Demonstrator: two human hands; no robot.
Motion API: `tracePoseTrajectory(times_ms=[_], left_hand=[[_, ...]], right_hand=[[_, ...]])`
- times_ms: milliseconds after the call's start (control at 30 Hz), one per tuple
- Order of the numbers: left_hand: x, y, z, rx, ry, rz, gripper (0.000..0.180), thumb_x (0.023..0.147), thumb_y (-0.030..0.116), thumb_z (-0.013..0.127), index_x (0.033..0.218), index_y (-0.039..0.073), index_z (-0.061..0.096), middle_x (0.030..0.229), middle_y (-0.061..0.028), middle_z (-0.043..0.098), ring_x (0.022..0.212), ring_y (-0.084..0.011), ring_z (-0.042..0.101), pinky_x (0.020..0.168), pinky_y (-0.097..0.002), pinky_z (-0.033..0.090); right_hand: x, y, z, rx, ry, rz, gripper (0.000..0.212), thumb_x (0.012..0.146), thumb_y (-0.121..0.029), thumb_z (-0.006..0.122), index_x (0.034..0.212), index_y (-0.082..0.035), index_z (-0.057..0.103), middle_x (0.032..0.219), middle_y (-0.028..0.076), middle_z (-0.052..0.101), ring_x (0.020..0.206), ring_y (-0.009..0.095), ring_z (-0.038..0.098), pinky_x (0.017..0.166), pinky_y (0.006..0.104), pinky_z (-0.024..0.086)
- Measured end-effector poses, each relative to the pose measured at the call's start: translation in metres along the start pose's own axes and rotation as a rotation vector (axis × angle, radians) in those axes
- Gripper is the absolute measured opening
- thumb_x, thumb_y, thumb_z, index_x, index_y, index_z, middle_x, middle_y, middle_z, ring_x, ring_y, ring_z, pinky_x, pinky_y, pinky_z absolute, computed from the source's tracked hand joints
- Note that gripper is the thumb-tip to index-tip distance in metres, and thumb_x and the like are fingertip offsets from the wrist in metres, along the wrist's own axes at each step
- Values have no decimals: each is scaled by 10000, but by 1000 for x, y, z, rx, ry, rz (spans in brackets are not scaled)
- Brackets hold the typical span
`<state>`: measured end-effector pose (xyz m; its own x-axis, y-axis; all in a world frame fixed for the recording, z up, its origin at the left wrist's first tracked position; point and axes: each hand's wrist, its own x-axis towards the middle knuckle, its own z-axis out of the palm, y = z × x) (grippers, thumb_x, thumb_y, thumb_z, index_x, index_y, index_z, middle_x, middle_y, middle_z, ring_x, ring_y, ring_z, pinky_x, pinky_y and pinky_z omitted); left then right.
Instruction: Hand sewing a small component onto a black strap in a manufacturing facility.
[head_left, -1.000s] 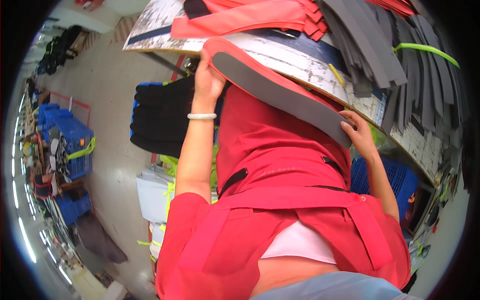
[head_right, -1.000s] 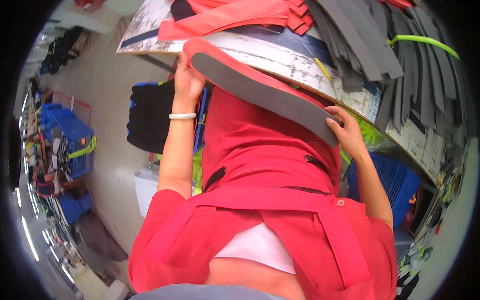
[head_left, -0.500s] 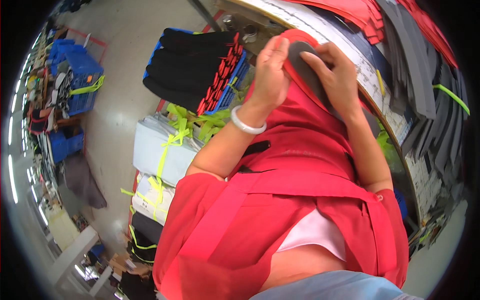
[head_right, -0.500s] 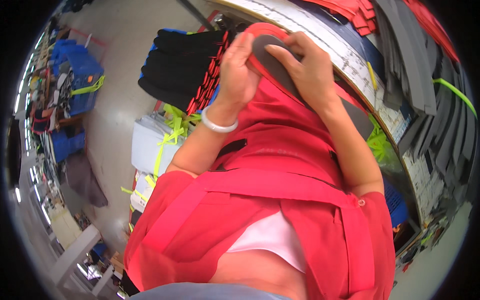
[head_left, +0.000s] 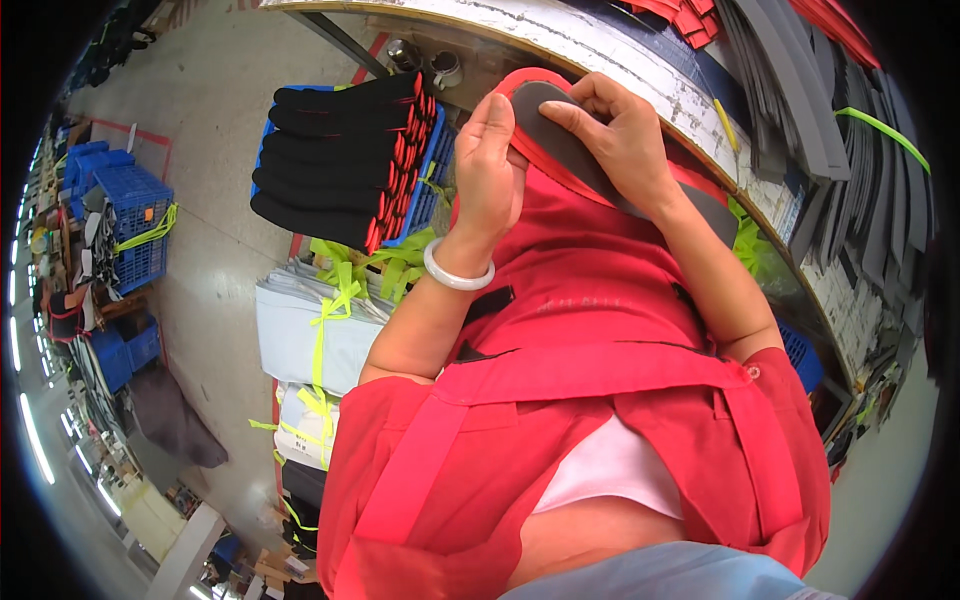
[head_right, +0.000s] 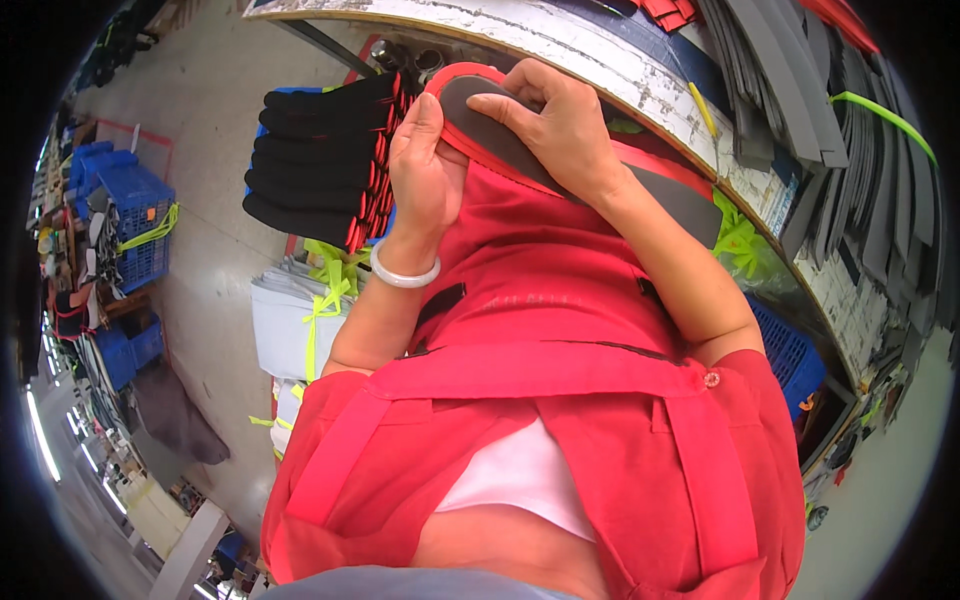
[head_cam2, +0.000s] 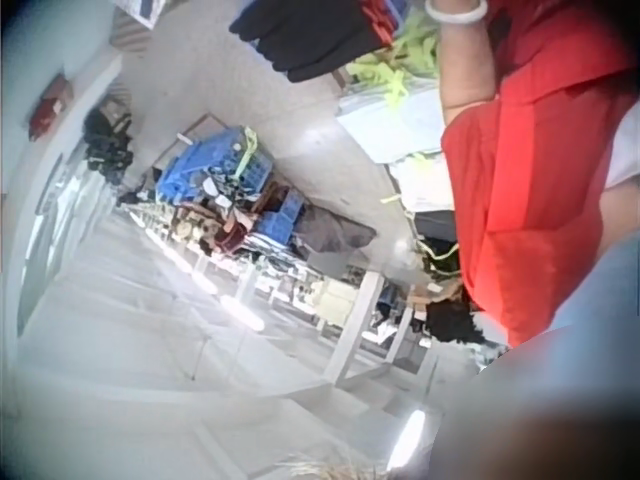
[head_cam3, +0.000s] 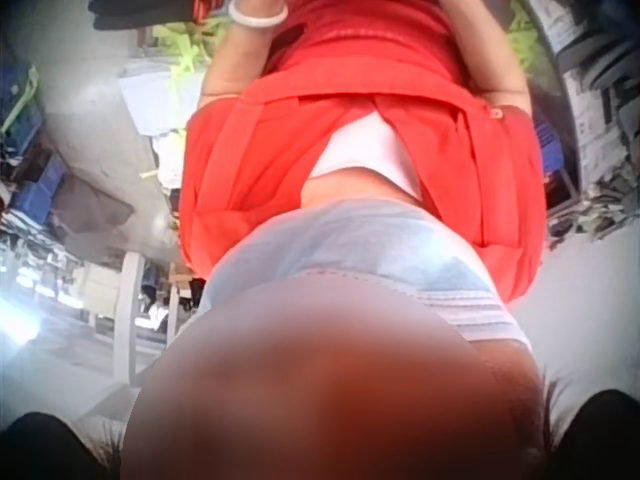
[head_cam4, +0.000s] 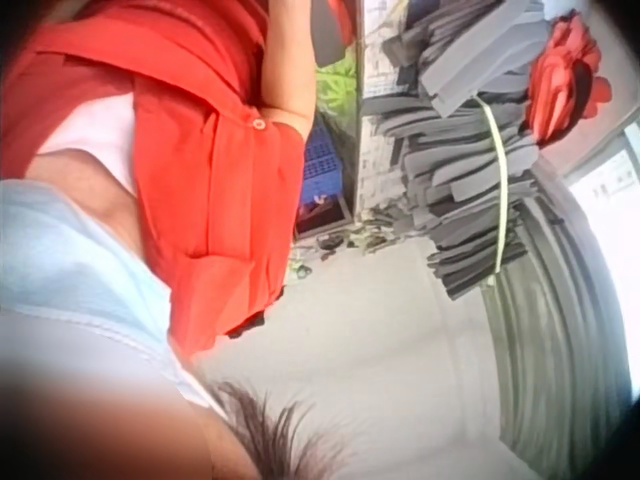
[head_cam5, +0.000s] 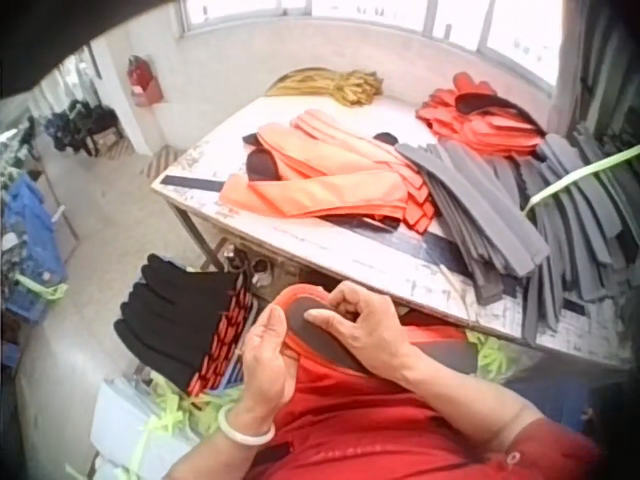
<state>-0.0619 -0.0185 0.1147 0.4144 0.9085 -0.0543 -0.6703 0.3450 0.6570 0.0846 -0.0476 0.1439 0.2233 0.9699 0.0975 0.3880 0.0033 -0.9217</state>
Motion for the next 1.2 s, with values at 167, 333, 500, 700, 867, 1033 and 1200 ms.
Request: tracePoseTrajectory(times_ms=[167,333,500,700,867,1033,1200], left_hand=[[-1,-3,-1,0,-3,14,329,1030,246,401,1139,-25,552,1097,-114,623,1003,-181,608,901,-301,486],[-4,-5,2,-32,26,-14,325,1029,252,405,1112,-19,565,1066,-106,632,990,-168,610,881,-288,492],[-9,-13,-10,38,-41,-11,358,1034,268,374,1176,-10,549,1154,-120,604,1072,-204,583,974,-325,445],[-9,-19,-20,68,14,-122,343,1028,236,385,1150,-26,569,1123,-122,622,1049,-199,592,968,-344,445],[35,15,-68,213,-387,-726,303,935,115,573,1165,-81,583,1086,-125,659,930,-178,655,853,-313,528],[26,4,-73,291,-396,-861,321,922,119,595,1184,-66,584,1100,-107,655,950,-143,641,877,-272,507],[5,4,-50,192,-370,-736,325,921,123,598,1204,-35,579,1080,-87,648,963,-137,635,863,-261,512]], right_hand=[[0,0,4,36,-9,41,275,816,-244,748,840,12,652,665,65,654,592,75,578,528,228,446],[-1,10,6,34,10,70,322,807,-290,754,833,15,653,668,67,658,602,85,588,542,241,459],[-7,12,6,-58,-126,152,408,824,-385,719,894,16,692,677,73,646,634,90,577,583,266,471],[-22,29,9,142,-112,229,430,817,-406,725,850,21,695,649,35,611,608,66,530,542,275,431],[-28,23,7,-72,-243,173,461,781,-419,750,826,33,668,603,53,573,571,91,516,523,290,417],[-39,32,5,-52,-324,224,463,781,-407,755,872,38,667,665,62,601,612,98,538,568,287,447],[-37,17,-2,45,-349,236,457,786,-380,758,910,49,661,724,57,632,672,90,570,615,269,474]])
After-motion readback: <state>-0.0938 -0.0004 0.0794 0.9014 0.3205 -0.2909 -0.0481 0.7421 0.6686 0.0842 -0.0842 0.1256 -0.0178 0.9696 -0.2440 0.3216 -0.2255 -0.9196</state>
